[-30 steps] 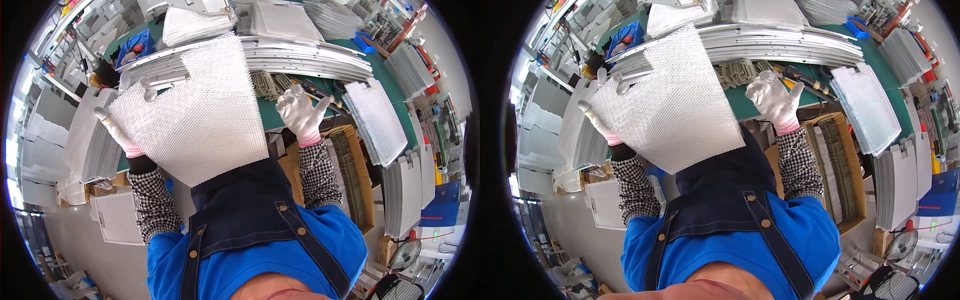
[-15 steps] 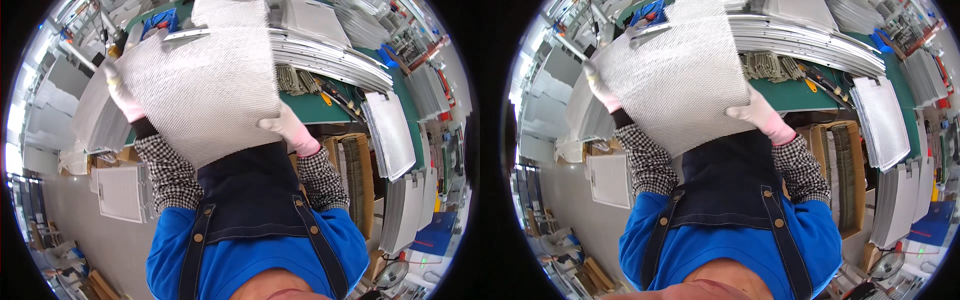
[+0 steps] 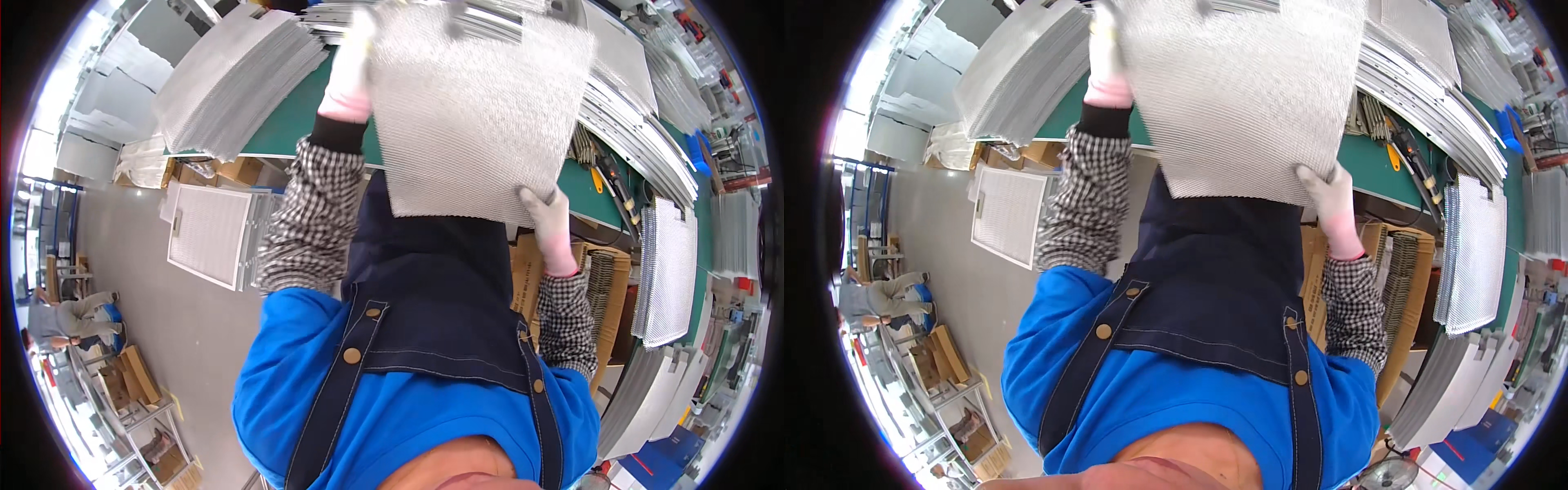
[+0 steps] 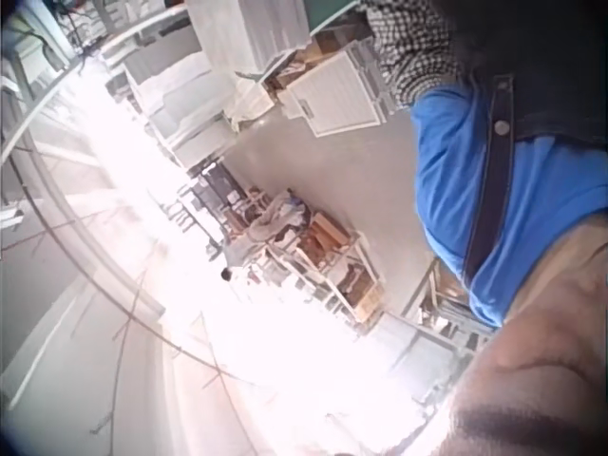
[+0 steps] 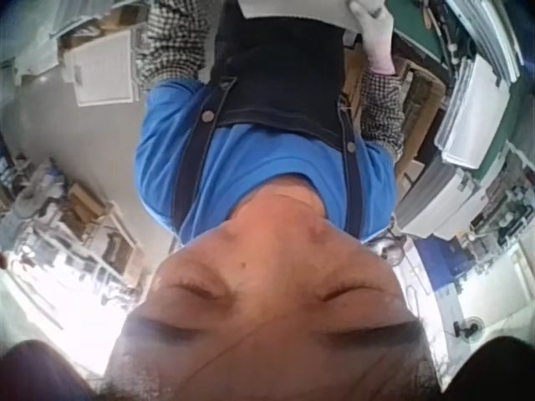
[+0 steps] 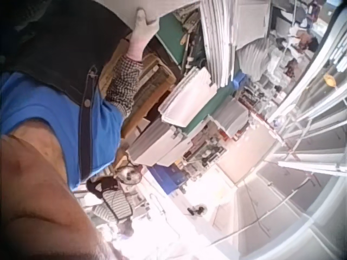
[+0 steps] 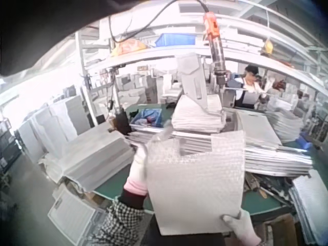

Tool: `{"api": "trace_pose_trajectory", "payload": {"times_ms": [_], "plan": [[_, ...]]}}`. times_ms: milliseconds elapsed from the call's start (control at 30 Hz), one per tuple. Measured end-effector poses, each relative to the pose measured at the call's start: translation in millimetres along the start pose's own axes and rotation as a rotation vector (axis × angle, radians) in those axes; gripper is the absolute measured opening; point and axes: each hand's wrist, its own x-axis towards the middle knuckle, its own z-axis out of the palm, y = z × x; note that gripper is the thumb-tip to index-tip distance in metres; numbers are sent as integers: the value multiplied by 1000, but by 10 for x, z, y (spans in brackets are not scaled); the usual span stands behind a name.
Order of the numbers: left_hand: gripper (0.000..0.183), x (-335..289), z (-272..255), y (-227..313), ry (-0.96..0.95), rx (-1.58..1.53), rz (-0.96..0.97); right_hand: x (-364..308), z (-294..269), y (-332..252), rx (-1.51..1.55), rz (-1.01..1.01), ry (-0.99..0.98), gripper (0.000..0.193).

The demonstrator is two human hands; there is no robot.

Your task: The person assembles air filters by hand at a factory workstation. They pick up a mesh filter panel, place a small rectangular insert onto it, and then fit a white frame around the panel. The person uses a handheld tool to secure the frame to the panel. Completed units are stacked on the table.

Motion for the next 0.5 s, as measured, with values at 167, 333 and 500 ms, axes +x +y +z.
{"api": "trace_pose_trajectory", "payload": {"times_ms": [167,333,500], "plan": [[99,-593,40,-244,-459,-122,-418,-459,33,928,-59,226,64,40],[114,-850,-99,-758,-356,-741,-818,-343,-328,834,-343,336,-268,45],[101,-845,-170,-849,-291,-733,-850,597,-1188,-258,-712,241,395,31]]}}
